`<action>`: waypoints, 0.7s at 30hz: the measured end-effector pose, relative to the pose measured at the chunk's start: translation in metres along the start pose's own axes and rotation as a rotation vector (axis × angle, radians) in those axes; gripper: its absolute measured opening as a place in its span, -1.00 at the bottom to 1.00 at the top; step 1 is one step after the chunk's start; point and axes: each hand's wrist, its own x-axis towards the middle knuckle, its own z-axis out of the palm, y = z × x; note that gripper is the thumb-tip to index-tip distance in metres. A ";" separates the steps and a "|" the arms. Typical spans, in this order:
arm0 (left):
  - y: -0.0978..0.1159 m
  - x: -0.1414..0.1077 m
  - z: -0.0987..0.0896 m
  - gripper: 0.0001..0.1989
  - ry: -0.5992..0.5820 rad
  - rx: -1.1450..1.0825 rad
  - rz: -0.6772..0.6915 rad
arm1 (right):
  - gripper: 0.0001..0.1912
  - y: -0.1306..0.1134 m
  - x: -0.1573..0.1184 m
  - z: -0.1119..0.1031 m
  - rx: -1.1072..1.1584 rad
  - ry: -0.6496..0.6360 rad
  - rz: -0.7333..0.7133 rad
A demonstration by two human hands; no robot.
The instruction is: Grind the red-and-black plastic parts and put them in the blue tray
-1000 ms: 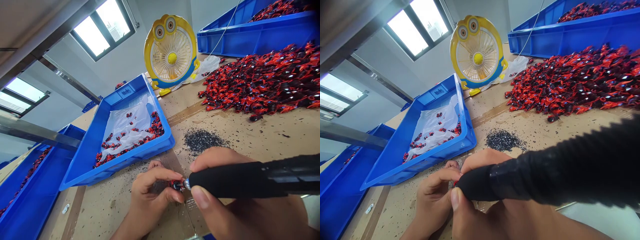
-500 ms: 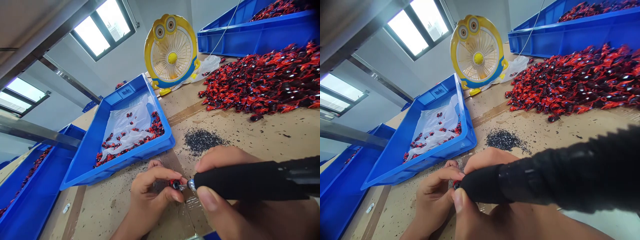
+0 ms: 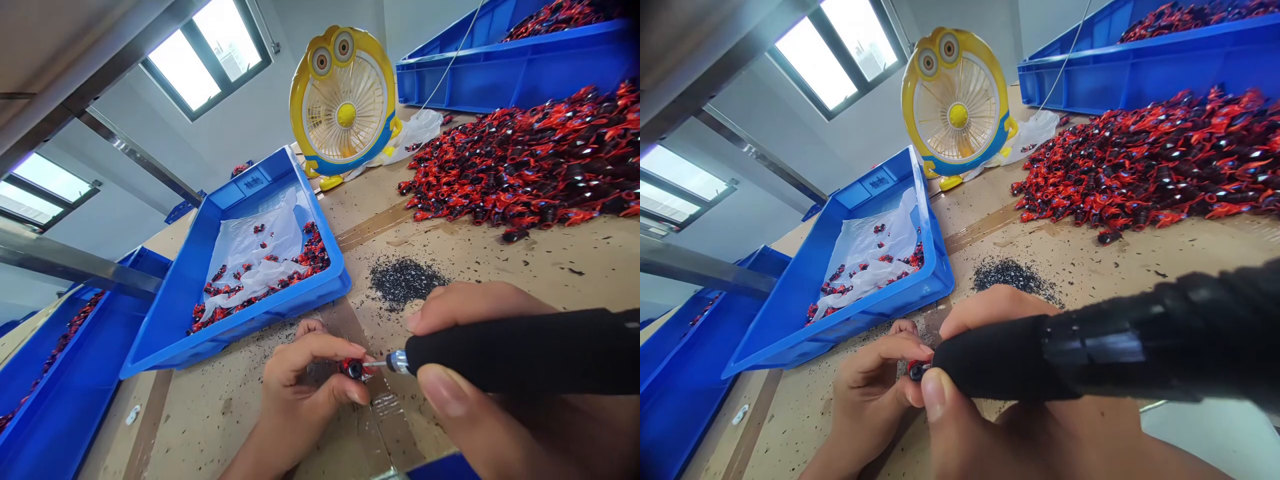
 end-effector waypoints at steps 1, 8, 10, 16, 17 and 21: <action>0.000 0.000 0.000 -0.73 -0.004 -0.005 0.000 | -0.85 0.001 0.000 -0.001 -0.006 -0.024 -0.027; 0.000 0.000 -0.001 -0.80 -0.028 0.006 0.019 | -0.80 0.000 0.002 -0.005 0.027 -0.094 -0.064; -0.001 0.001 -0.001 -0.80 -0.029 0.016 0.029 | -0.82 -0.003 0.005 0.000 0.013 -0.037 -0.014; -0.001 0.001 0.000 -0.81 -0.042 -0.005 0.035 | -0.84 -0.010 0.010 0.010 0.001 0.062 0.062; -0.002 0.001 0.001 -0.81 -0.043 -0.011 0.034 | -0.84 -0.011 0.009 0.010 0.001 0.068 0.067; -0.002 -0.001 0.000 -0.80 -0.046 -0.024 0.013 | -0.89 -0.015 0.004 0.010 0.001 0.080 0.084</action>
